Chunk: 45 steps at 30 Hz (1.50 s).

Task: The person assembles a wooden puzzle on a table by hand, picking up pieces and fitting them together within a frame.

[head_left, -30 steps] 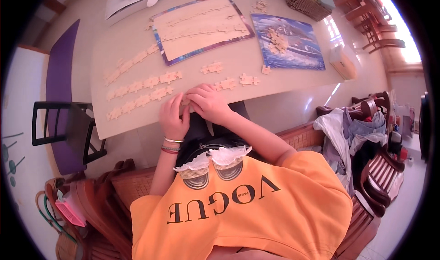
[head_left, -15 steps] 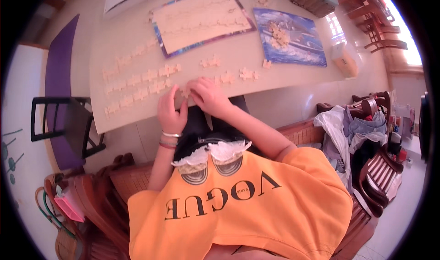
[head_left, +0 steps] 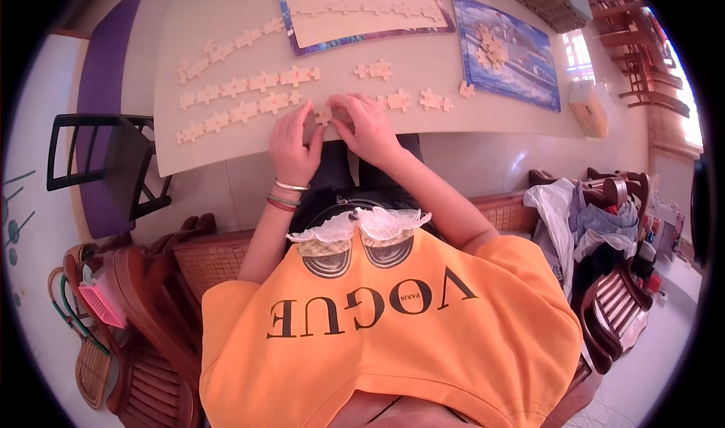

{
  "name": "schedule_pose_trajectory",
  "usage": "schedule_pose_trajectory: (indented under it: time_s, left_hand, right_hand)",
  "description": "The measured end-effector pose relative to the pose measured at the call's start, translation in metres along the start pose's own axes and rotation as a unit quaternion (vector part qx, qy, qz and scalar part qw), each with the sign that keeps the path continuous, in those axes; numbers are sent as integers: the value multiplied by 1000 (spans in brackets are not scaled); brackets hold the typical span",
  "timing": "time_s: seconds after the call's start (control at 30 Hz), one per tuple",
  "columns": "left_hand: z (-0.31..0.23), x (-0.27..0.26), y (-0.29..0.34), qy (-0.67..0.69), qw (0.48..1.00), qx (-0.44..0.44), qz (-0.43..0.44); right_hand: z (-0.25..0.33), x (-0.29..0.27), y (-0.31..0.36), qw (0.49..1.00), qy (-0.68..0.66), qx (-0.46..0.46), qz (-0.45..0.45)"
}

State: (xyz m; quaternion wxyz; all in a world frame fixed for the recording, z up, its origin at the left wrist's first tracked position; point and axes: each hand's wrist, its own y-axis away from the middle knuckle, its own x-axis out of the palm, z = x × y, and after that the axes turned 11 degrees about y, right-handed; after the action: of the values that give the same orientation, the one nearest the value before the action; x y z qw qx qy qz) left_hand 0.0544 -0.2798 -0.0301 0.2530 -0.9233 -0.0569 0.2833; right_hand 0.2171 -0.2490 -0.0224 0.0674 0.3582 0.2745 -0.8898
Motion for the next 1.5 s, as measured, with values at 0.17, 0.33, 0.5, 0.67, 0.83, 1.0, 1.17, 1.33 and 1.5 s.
schedule_pose_trajectory:
  time_s: [0.17, 0.33, 0.5, 0.67, 0.83, 1.0, 1.17, 1.33, 1.5]
  left_hand:
    - [0, 0, -1, 4, 1000, -3, 0]
    - [1, 0, 0, 0, 1000, 2, 2]
    - [1, 4, 0, 20, 1000, -13, -7]
    - [5, 1, 2, 9, 1000, -16, 14]
    - [4, 0, -1, -29, 999, 42, 5]
    - [-6, -6, -2, 1, 1000, 22, -3]
    - [-4, -4, -5, -17, 1000, 5, 1]
    - [-1, -4, -5, -19, 999, 10, 25]
    - [0, -9, -8, -4, 996, 38, 75]
  right_hand:
    - [-1, 1, 1, 1000, -2, 1, 1]
    - [0, -1, 0, 1000, 10, -8, -1]
    - [3, -4, 0, 999, 55, 2, 4]
    - [-1, 0, 2, 998, 42, -46, -8]
    - [-1, -1, 3, 998, 33, -51, 0]
    - [5, -12, 12, 1000, 16, -12, 15]
    - [6, -13, 15, 1000, 25, -8, 6]
    - [0, -10, 12, 999, 32, -9, 10]
    - [-1, -13, 12, 1000, 17, 2, 19]
